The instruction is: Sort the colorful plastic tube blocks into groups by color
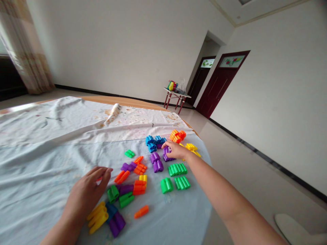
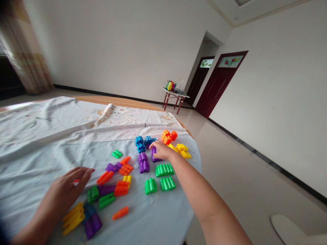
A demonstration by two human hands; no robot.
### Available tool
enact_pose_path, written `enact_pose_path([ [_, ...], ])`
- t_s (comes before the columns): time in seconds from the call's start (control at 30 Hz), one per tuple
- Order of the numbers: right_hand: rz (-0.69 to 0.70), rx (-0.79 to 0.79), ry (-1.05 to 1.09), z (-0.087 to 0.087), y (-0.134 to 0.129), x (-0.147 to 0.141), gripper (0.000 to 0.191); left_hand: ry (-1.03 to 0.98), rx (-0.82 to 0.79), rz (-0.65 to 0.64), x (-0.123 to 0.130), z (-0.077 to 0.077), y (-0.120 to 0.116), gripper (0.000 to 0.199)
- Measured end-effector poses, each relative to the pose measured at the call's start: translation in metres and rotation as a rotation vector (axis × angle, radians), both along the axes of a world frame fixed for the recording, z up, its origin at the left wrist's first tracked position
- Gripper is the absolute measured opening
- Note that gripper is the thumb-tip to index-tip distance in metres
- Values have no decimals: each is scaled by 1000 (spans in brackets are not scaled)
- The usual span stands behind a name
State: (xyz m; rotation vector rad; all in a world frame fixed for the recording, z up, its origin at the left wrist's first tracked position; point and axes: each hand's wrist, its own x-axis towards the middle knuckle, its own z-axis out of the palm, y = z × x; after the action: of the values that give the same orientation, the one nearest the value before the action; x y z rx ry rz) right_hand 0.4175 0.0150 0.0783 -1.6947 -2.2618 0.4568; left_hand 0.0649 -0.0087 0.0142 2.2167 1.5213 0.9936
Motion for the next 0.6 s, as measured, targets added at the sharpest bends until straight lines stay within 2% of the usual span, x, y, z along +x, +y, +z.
enact_pose_path([
  [0.2,116,-47,-152,-9,-1,3,55,-1,-20,6,0,1,-1,39],
  [0.33,109,-34,-220,-12,-1,6,55,-6,-16,2,1,2,-1,40],
  [0.6,107,-45,-354,-5,-6,4,54,5,-42,6,1,1,-1,40],
])
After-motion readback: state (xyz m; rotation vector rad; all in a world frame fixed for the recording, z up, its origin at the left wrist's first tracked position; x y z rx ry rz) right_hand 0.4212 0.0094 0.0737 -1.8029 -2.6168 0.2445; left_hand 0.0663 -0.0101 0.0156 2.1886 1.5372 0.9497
